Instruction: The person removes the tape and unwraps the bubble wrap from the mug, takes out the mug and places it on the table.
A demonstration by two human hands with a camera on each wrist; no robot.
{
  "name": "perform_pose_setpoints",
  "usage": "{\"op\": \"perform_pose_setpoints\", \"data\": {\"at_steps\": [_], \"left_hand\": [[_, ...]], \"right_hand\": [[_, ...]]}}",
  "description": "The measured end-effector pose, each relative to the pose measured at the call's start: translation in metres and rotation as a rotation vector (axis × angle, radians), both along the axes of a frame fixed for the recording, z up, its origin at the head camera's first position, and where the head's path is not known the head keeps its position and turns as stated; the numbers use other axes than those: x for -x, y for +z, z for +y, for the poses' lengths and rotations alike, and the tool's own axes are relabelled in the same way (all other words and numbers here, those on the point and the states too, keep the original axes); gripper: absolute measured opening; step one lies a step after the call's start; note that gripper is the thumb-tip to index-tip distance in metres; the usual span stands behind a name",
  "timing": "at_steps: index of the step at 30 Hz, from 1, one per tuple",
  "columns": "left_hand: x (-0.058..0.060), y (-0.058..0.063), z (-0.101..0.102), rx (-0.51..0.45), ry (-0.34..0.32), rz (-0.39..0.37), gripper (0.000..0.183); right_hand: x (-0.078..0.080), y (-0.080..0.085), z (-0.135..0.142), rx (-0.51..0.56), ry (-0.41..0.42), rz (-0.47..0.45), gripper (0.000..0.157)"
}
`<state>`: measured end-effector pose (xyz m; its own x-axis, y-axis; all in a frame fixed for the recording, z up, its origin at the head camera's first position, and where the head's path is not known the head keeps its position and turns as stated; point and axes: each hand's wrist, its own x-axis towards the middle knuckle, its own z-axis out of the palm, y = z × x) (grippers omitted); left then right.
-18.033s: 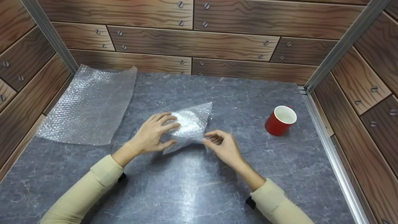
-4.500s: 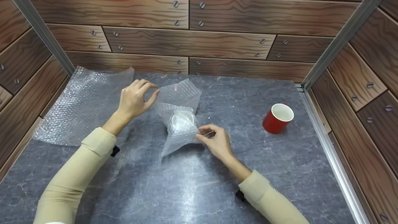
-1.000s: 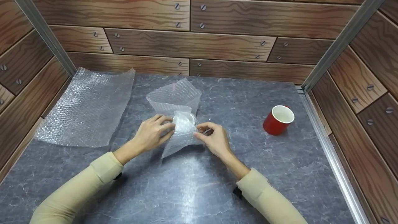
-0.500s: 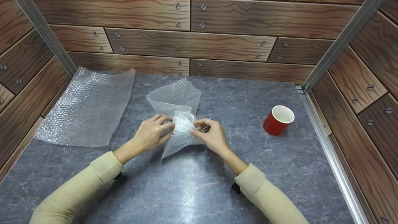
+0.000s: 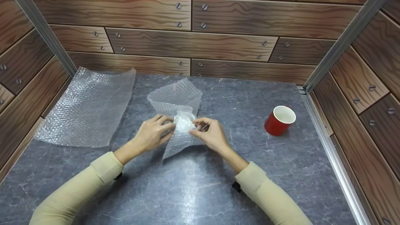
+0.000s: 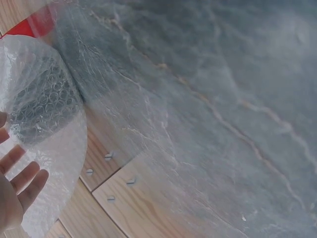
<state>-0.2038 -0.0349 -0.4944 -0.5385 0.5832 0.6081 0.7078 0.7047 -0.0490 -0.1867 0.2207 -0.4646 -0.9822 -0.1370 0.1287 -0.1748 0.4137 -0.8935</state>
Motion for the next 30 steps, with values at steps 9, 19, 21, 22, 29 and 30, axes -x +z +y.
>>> {"op": "perform_pose_setpoints", "data": {"at_steps": [9,19,21,22,29,30], "left_hand": [[-0.001,0.001,0.0,0.001,-0.003,-0.028,0.017],[-0.001,0.002,0.0,0.012,-0.006,-0.03,0.017],[-0.001,0.003,0.0,0.019,-0.002,-0.027,0.017],[-0.001,0.003,0.0,0.021,0.0,-0.025,0.018],[-0.001,0.002,0.0,0.01,-0.003,-0.026,0.017],[-0.001,0.003,0.0,0.009,-0.003,-0.024,0.017]], "right_hand": [[-0.007,0.004,0.003,0.004,0.016,0.006,0.033],[-0.016,0.006,0.005,-0.006,0.017,0.048,0.029],[-0.018,0.006,0.006,-0.005,0.022,0.047,0.029],[-0.019,0.007,0.006,-0.004,0.025,0.048,0.029],[-0.027,0.008,0.009,-0.007,0.04,0.069,0.027],[-0.029,0.008,0.01,-0.01,0.041,0.072,0.026]]}}
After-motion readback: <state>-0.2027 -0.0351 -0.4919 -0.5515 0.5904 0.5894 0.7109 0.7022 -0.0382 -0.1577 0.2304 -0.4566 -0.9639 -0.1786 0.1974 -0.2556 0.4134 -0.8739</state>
